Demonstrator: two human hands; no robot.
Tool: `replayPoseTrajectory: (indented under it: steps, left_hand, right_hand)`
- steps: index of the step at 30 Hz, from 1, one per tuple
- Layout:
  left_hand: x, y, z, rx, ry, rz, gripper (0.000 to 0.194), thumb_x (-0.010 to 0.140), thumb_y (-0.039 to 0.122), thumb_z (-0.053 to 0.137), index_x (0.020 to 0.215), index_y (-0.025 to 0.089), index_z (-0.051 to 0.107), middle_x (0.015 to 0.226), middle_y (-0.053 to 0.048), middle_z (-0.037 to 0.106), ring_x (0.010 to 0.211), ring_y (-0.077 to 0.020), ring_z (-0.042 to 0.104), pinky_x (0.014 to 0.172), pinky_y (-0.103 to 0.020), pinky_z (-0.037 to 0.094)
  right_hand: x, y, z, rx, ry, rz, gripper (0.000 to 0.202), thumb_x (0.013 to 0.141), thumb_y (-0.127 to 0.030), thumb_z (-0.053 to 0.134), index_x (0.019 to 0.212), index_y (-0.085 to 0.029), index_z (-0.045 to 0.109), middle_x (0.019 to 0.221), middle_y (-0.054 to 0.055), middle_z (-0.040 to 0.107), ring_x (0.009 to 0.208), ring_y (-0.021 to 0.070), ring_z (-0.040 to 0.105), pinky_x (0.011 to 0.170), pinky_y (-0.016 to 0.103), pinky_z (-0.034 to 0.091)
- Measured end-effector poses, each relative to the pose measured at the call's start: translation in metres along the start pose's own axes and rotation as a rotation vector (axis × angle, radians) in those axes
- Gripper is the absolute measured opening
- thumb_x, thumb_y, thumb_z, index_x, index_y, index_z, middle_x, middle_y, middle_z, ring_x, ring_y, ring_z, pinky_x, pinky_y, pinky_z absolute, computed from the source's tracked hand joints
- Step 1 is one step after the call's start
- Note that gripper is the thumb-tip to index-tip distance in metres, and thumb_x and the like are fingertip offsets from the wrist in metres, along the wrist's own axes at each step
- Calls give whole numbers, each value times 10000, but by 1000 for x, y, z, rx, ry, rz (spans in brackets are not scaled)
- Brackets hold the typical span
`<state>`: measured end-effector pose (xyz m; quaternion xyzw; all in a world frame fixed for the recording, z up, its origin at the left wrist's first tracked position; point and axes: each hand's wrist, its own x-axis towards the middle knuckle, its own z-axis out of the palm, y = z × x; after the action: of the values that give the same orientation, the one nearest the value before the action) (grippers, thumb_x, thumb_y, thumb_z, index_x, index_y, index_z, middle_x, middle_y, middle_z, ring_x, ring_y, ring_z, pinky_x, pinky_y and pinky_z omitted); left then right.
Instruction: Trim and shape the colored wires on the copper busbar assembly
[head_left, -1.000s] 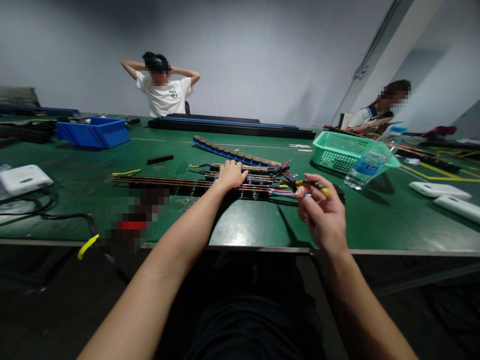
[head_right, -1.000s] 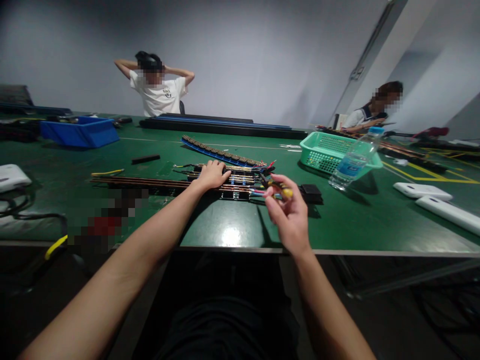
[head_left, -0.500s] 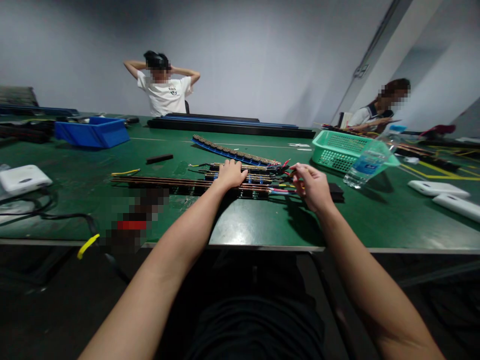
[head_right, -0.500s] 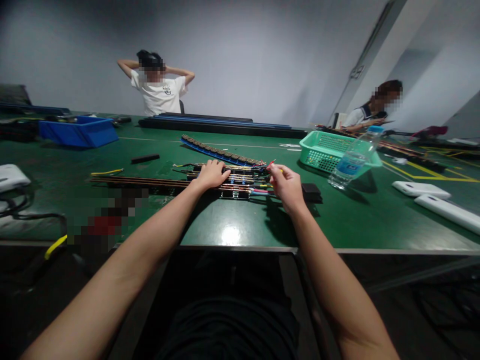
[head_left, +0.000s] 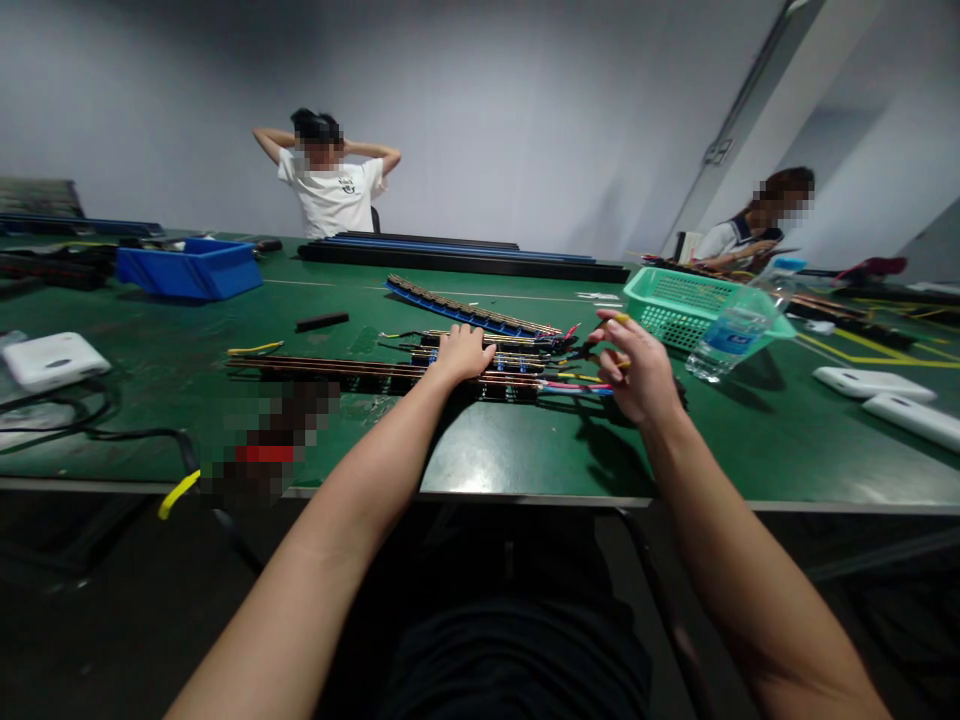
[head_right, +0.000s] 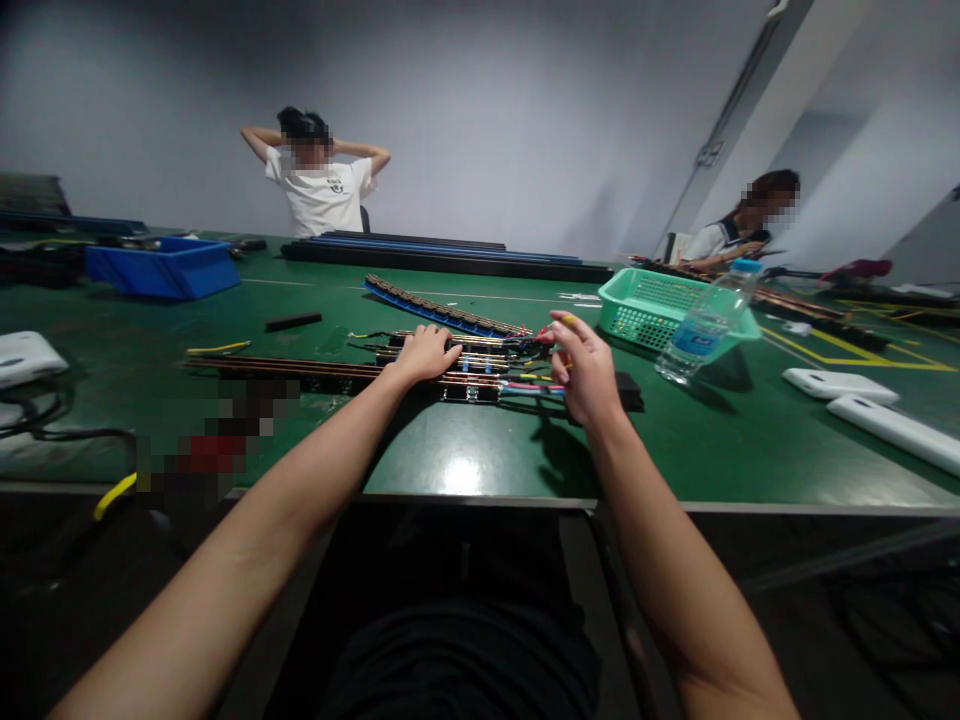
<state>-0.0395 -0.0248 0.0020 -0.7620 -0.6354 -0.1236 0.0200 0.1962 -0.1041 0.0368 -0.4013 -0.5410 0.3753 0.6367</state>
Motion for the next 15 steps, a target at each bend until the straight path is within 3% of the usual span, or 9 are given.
replayPoseTrajectory:
  steps: [3, 6, 10, 15]
  left_hand:
    - [-1, 0, -1, 3, -2, 5, 491, 1044, 493, 413, 1354, 173, 620, 1440, -172, 572, 1353, -343, 479, 1102, -467, 413]
    - [-2, 0, -1, 9, 1, 17, 498, 1047, 488, 409, 1348, 155, 624, 1425, -182, 580, 1346, -347, 484, 1096, -469, 419]
    - [-1, 0, -1, -3, -5, 13, 484, 1045, 491, 417, 1335, 167, 632, 1435, -175, 575, 1348, -350, 481, 1091, -473, 423]
    - [0, 0, -2, -3, -5, 8, 483, 1044, 488, 419, 1350, 171, 618, 1439, -169, 572, 1360, -344, 473, 1106, -470, 409]
  right_hand:
    - [20, -15, -6, 115, 23, -56, 374, 752, -403, 774, 1080, -250, 679, 825, -24, 636, 392, 17, 290, 358, 217, 205]
    - [47, -14, -7, 91, 51, -92, 340, 756, -388, 774, 1044, -242, 666, 792, -28, 625, 384, 22, 297, 351, 216, 191]
    - [73, 11, -7, 67, 104, -49, 390, 733, -464, 786, 1009, -239, 628, 775, -34, 620, 379, 24, 258, 349, 221, 169]
    - [75, 39, -6, 44, 96, -35, 481, 697, -507, 817, 1038, -230, 622, 793, -33, 635, 386, 19, 260, 356, 218, 172]
